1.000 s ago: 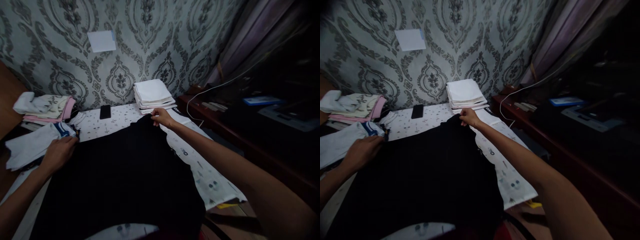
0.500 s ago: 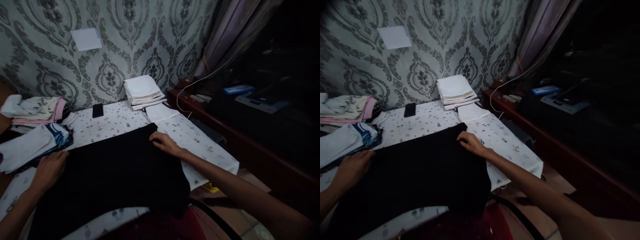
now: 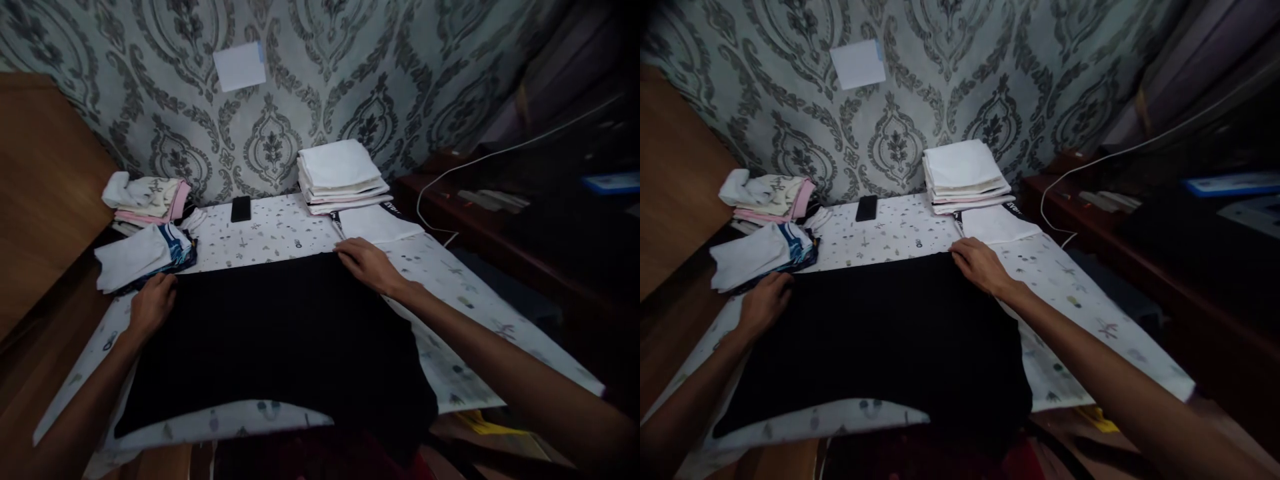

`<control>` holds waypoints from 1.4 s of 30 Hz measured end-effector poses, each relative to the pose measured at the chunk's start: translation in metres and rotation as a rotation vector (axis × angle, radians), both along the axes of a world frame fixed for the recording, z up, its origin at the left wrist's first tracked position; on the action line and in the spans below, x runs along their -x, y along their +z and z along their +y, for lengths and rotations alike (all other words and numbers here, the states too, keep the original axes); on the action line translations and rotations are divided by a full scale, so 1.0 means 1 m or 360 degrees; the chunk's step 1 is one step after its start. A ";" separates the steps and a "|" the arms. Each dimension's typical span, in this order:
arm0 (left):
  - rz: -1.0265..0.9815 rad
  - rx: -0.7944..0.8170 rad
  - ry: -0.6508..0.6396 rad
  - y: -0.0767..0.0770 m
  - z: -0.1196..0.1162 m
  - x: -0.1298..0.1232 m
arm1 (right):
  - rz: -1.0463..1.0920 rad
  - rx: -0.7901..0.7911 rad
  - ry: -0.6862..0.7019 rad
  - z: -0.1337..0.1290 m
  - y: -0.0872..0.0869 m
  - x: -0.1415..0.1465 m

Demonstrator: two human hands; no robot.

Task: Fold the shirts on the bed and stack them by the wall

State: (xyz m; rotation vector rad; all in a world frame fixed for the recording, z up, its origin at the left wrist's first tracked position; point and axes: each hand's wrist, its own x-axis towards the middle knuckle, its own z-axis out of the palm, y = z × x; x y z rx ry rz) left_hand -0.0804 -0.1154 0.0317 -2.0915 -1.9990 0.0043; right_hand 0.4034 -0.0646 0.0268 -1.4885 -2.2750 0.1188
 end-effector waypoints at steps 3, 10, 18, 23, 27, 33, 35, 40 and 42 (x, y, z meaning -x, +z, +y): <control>0.0026 0.0117 -0.0080 -0.001 0.005 0.011 | -0.0414 0.0210 -0.0250 0.016 0.000 0.003; -0.0053 0.0280 -0.0197 0.000 0.017 0.028 | -0.0399 0.0514 -0.0407 0.036 0.000 -0.011; 0.0076 0.0238 -0.0207 0.004 0.005 0.011 | -0.0419 0.0414 -0.0331 0.041 0.002 -0.030; 0.0099 0.0205 -0.0201 0.000 0.005 0.013 | -0.0487 0.0240 -0.0267 0.039 -0.006 -0.035; -0.0115 0.0303 -0.0206 0.005 0.008 0.027 | -0.0430 0.0180 -0.0237 0.042 -0.016 -0.037; -0.0599 0.0143 -0.0214 0.022 0.015 0.023 | -0.0406 -0.0009 -0.0214 0.045 -0.014 -0.030; -0.0621 0.0114 -0.0237 0.014 0.021 0.010 | -0.0453 0.0018 -0.0240 0.045 -0.012 -0.024; -0.0442 0.0162 -0.0351 -0.026 0.027 -0.003 | -0.0267 0.0162 -0.0446 0.035 -0.010 -0.020; -0.0394 0.0142 -0.0372 -0.035 0.027 0.004 | -0.0053 0.0118 -0.0497 0.028 -0.012 -0.026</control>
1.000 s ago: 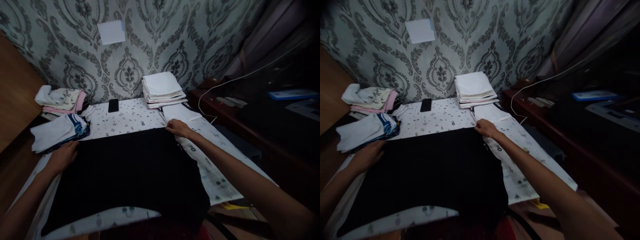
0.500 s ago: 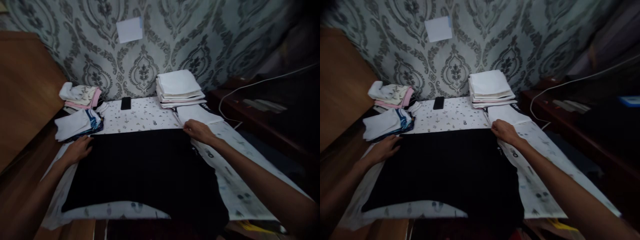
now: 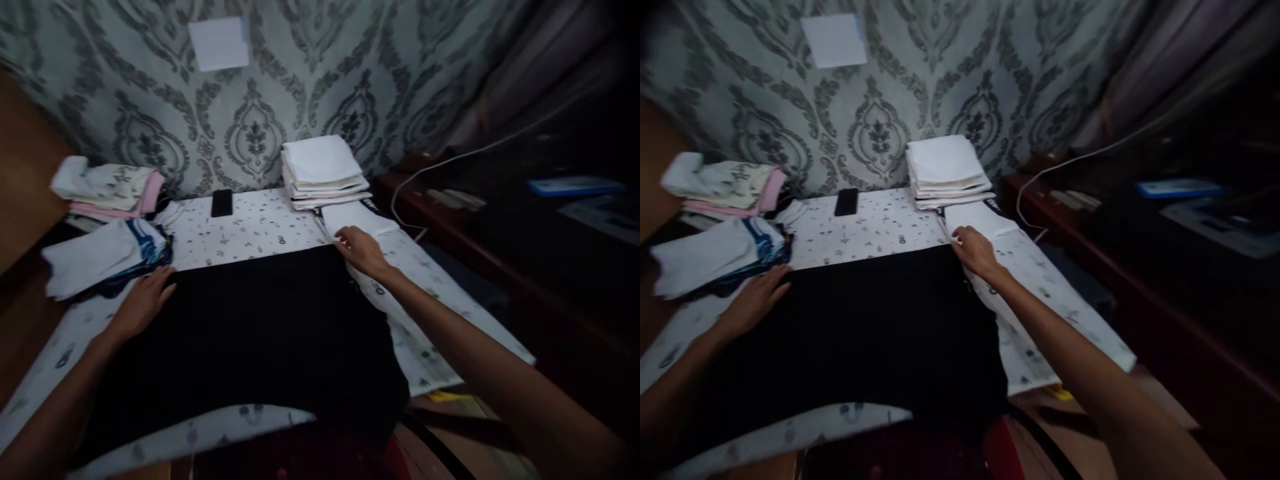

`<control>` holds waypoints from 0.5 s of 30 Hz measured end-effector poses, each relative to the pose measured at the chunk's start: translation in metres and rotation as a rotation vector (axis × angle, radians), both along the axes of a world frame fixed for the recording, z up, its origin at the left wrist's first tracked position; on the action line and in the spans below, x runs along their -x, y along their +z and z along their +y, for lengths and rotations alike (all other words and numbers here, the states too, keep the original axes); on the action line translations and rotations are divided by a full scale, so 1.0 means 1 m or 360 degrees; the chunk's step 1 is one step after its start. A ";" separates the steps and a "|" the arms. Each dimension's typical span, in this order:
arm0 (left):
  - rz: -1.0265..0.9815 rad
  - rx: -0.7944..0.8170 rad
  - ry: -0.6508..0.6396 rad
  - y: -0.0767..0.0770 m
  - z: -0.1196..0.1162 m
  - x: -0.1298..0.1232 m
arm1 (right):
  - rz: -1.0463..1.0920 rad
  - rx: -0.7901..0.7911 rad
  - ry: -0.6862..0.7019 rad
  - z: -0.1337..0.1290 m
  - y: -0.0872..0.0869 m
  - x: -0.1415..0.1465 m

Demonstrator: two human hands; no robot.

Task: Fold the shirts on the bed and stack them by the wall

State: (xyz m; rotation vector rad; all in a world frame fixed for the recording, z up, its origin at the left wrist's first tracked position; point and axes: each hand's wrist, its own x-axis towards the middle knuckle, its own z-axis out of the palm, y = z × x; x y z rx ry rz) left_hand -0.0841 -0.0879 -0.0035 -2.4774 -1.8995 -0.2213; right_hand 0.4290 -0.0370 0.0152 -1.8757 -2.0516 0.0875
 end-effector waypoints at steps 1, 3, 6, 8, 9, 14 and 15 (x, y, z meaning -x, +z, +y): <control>0.0023 0.0011 -0.0004 -0.001 0.001 0.003 | 0.0089 -0.0019 -0.0039 -0.004 -0.001 -0.004; 0.0095 0.0006 0.0036 0.001 0.002 0.003 | 0.0232 0.0030 -0.0134 -0.015 -0.005 -0.013; 0.0106 -0.0058 0.0005 0.013 0.004 -0.026 | 0.0350 0.0220 -0.0232 -0.028 -0.013 -0.021; -0.0020 -0.0075 -0.0138 0.021 0.008 -0.068 | 0.0373 0.0290 -0.0254 -0.031 -0.018 -0.021; -0.0104 -0.0050 -0.0243 0.024 0.010 -0.093 | 0.0378 0.0297 -0.0264 -0.030 -0.020 -0.020; -0.0313 0.0191 -0.0800 0.024 0.020 -0.216 | 0.0476 0.0298 -0.0305 -0.018 -0.022 -0.012; -0.0327 0.0241 -0.0883 0.021 0.021 -0.235 | 0.0511 0.0279 -0.0300 -0.016 -0.021 -0.011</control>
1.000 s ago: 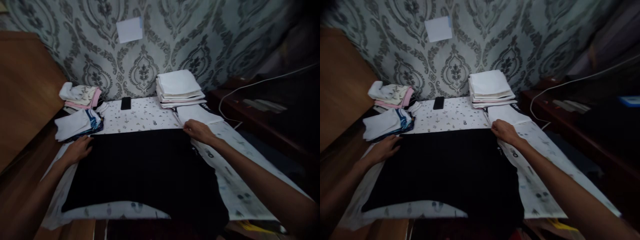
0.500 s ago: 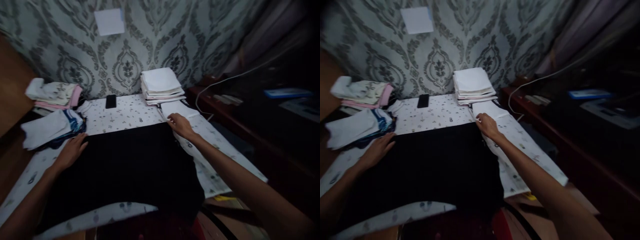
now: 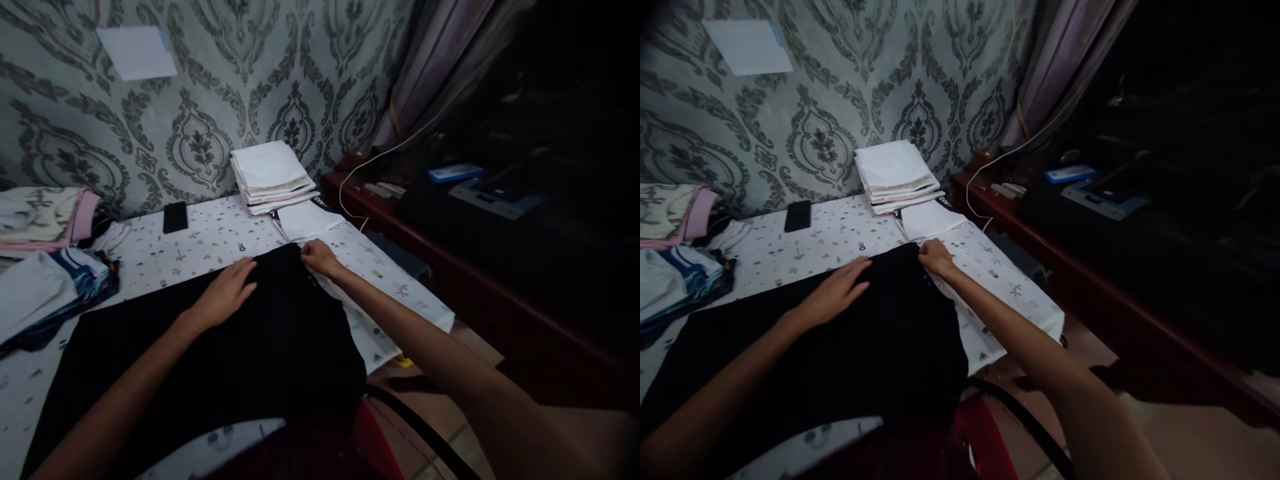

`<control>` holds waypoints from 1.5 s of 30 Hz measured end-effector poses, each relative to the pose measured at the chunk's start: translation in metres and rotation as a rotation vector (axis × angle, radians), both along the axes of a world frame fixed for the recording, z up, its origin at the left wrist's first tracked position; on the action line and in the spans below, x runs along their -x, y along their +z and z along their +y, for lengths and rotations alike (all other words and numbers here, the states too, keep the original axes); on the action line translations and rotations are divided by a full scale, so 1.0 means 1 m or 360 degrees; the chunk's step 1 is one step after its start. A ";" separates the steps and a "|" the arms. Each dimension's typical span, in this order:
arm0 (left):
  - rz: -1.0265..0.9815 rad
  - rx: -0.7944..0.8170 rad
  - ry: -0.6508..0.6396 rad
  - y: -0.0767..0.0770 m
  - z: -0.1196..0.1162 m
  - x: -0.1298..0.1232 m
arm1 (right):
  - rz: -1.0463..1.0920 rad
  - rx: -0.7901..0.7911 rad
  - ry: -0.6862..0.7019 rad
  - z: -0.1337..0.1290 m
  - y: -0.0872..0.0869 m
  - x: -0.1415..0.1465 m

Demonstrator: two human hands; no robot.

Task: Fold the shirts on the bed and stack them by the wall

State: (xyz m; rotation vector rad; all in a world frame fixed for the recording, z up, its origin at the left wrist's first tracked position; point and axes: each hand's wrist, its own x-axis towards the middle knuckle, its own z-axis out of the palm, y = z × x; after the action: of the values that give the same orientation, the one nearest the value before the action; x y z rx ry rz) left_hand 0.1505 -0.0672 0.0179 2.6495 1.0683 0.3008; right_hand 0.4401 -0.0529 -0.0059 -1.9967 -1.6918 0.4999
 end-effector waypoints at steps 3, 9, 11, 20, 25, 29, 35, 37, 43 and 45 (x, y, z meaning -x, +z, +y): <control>-0.0022 0.0033 -0.0153 -0.013 0.002 -0.037 | 0.0131 -0.0110 0.0017 0.001 0.001 0.004; 0.0043 -0.0103 -0.0217 -0.031 0.003 -0.055 | 0.0575 -0.0360 0.0043 -0.002 -0.003 0.011; 0.0096 -0.0138 -0.0256 -0.032 0.004 -0.056 | 0.0561 -0.0515 0.0056 0.000 -0.005 0.011; 0.0190 -0.0151 -0.0252 -0.026 -0.005 -0.050 | 0.0025 -0.0595 0.0107 -0.033 0.004 0.004; 0.0108 -0.0141 -0.0257 -0.024 -0.038 -0.031 | -0.0027 -0.0641 0.0994 -0.109 0.007 0.025; 0.0207 -0.0049 -0.0195 -0.023 -0.074 0.006 | -0.0212 -0.0407 0.1084 -0.145 -0.007 0.017; 0.0335 -0.0038 -0.0061 -0.012 -0.142 0.094 | -0.0351 -0.0489 0.0826 -0.181 -0.020 -0.023; 0.0336 -0.0057 0.0000 -0.008 -0.162 0.124 | -0.0402 -0.0523 0.0893 -0.201 -0.016 -0.031; 0.0318 -0.0146 0.0217 -0.007 -0.195 0.202 | -0.0510 -0.0495 0.1070 -0.240 -0.003 -0.027; 0.0288 -0.0162 0.0300 -0.008 -0.200 0.219 | -0.0516 -0.0521 0.1132 -0.241 -0.004 -0.022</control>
State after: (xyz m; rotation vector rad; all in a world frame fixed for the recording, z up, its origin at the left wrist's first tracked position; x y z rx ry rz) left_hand -0.0680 -0.2672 0.0097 2.7108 1.3996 0.1578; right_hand 0.4620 -0.2941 -0.0096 -1.2556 -2.4981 0.1003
